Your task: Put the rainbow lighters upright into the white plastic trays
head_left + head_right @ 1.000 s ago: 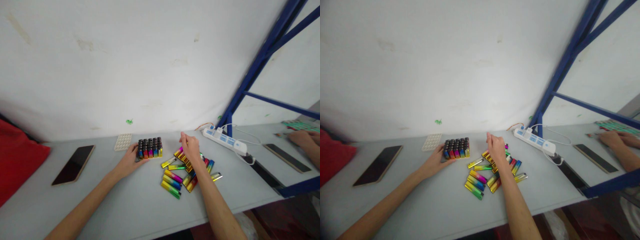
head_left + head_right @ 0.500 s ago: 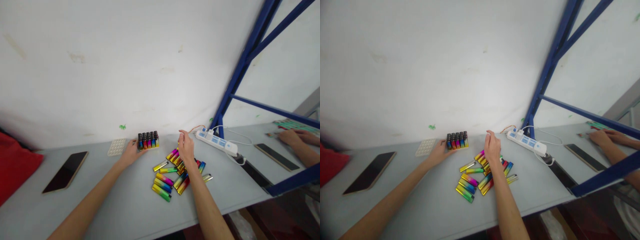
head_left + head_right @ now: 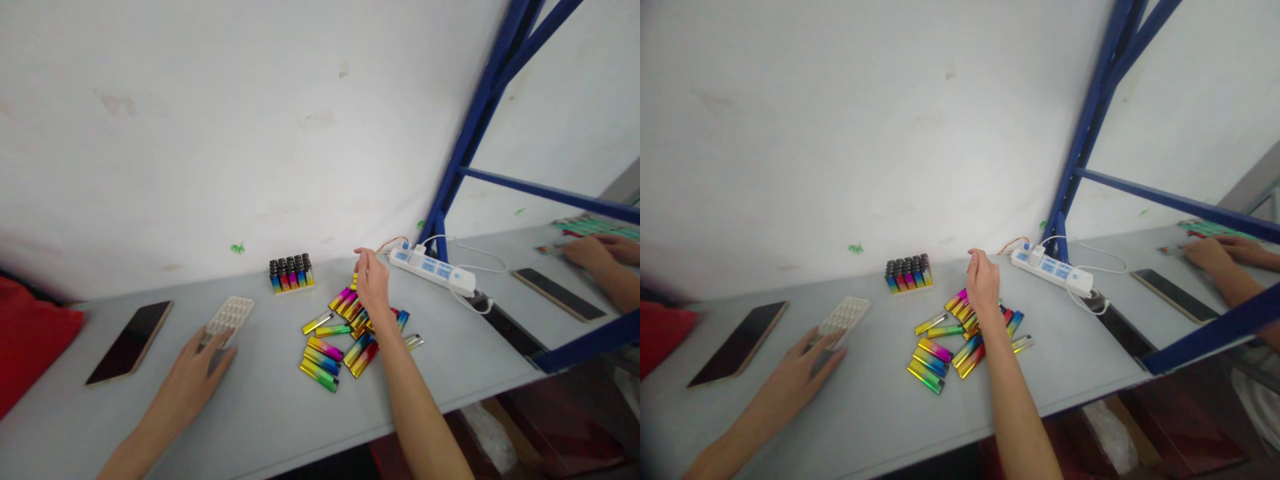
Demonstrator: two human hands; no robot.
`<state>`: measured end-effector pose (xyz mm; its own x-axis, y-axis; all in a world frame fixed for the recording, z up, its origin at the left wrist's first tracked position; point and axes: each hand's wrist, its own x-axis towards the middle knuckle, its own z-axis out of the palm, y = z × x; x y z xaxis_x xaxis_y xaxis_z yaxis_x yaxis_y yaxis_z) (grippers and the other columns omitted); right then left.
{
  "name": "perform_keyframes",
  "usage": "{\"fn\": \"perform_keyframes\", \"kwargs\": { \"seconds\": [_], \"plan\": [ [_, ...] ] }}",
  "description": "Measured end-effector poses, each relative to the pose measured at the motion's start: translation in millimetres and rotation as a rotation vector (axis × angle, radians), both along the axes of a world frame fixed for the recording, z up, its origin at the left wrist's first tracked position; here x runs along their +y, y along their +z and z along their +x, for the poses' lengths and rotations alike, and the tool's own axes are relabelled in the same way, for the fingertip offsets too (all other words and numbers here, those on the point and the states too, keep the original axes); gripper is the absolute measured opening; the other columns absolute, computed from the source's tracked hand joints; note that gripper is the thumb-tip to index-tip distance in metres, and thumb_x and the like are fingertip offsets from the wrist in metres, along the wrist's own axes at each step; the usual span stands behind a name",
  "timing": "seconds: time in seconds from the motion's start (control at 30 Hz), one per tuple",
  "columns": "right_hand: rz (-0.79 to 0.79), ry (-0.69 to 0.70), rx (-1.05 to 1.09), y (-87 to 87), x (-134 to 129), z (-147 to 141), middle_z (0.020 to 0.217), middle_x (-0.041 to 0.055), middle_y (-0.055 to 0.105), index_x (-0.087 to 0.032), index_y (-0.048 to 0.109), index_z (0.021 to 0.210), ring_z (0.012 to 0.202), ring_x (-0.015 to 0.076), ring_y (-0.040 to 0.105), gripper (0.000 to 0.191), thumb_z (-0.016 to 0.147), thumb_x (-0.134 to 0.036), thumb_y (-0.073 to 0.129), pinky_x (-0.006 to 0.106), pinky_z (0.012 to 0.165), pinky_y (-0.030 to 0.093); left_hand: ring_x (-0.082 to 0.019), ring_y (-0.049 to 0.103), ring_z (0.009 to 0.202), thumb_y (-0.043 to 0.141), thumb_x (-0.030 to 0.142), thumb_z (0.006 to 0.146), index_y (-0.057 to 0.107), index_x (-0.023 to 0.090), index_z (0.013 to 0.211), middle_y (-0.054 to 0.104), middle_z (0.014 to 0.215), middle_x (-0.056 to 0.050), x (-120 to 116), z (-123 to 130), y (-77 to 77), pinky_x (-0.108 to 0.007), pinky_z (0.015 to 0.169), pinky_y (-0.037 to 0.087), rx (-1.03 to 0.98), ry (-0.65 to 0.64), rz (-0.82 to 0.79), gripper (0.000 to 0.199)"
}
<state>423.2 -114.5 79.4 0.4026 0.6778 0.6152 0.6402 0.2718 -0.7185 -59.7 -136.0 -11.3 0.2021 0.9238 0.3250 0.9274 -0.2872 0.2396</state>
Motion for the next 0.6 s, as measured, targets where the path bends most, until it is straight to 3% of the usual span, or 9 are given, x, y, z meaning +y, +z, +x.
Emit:
{"fn": "perform_keyframes", "kwargs": {
  "seconds": [0.1, 0.2, 0.3, 0.4, 0.6],
  "plan": [
    [-0.035, 0.145, -0.064, -0.8, 0.3, -0.9, 0.108, 0.0111, 0.088, -0.02, 0.082, 0.153, 0.102, 0.031, 0.083, 0.047, 0.127, -0.036, 0.045, 0.046, 0.108, 0.065, -0.047, 0.074, 0.168, 0.053, 0.075, 0.122, 0.088, 0.033, 0.158, 0.072, 0.185, -0.016, -30.9, 5.3, -7.9, -0.066, 0.141, 0.065, -0.088, -0.115, 0.043, 0.065],
    [-0.162, 0.381, -0.174, 0.9, -2.5, -7.2, 0.123, 0.0116, 0.091, -0.023, 0.084, 0.154, 0.11, 0.0283, 0.084, 0.04, 0.118, -0.022, 0.067, 0.045, 0.114, 0.066, -0.043, 0.078, 0.164, 0.057, 0.067, 0.125, 0.09, 0.036, 0.154, 0.074, 0.185, -0.012, -36.2, 27.4, -2.6, -0.065, 0.139, 0.068, -0.139, -0.252, 0.014, 0.054],
    [-0.4, 0.592, -0.294, 4.5, -7.6, -15.1, 0.111, 0.0068, 0.09, -0.024, 0.095, 0.123, 0.102, 0.0261, 0.083, 0.022, 0.104, -0.013, 0.092, 0.04, 0.106, 0.066, -0.041, 0.078, 0.164, 0.058, 0.058, 0.126, 0.089, 0.034, 0.155, 0.073, 0.186, -0.013, -18.9, 54.2, 12.2, -0.063, 0.14, 0.068, -0.167, -0.351, -0.036, 0.048],
    [-0.559, 0.677, -0.396, 8.4, -12.3, -19.4, 0.106, 0.0061, 0.09, -0.024, 0.097, 0.103, 0.102, 0.0275, 0.083, 0.02, 0.092, -0.014, 0.109, 0.039, 0.102, 0.065, -0.04, 0.078, 0.163, 0.063, 0.05, 0.122, 0.081, 0.03, 0.164, 0.077, 0.18, -0.017, 6.1, 74.9, 28.2, -0.063, 0.143, 0.065, -0.176, -0.414, -0.068, 0.05],
    [-0.583, 0.691, -0.458, 9.0, -14.7, -18.9, 0.107, 0.0065, 0.088, -0.026, 0.098, 0.09, 0.111, 0.0304, 0.083, 0.02, 0.087, -0.019, 0.116, 0.04, 0.107, 0.06, -0.04, 0.079, 0.156, 0.073, 0.037, 0.108, 0.072, 0.026, 0.166, 0.084, 0.165, -0.017, 42.1, 91.5, 46.4, -0.062, 0.142, 0.064, -0.171, -0.5, -0.071, 0.059]
  ]
}}
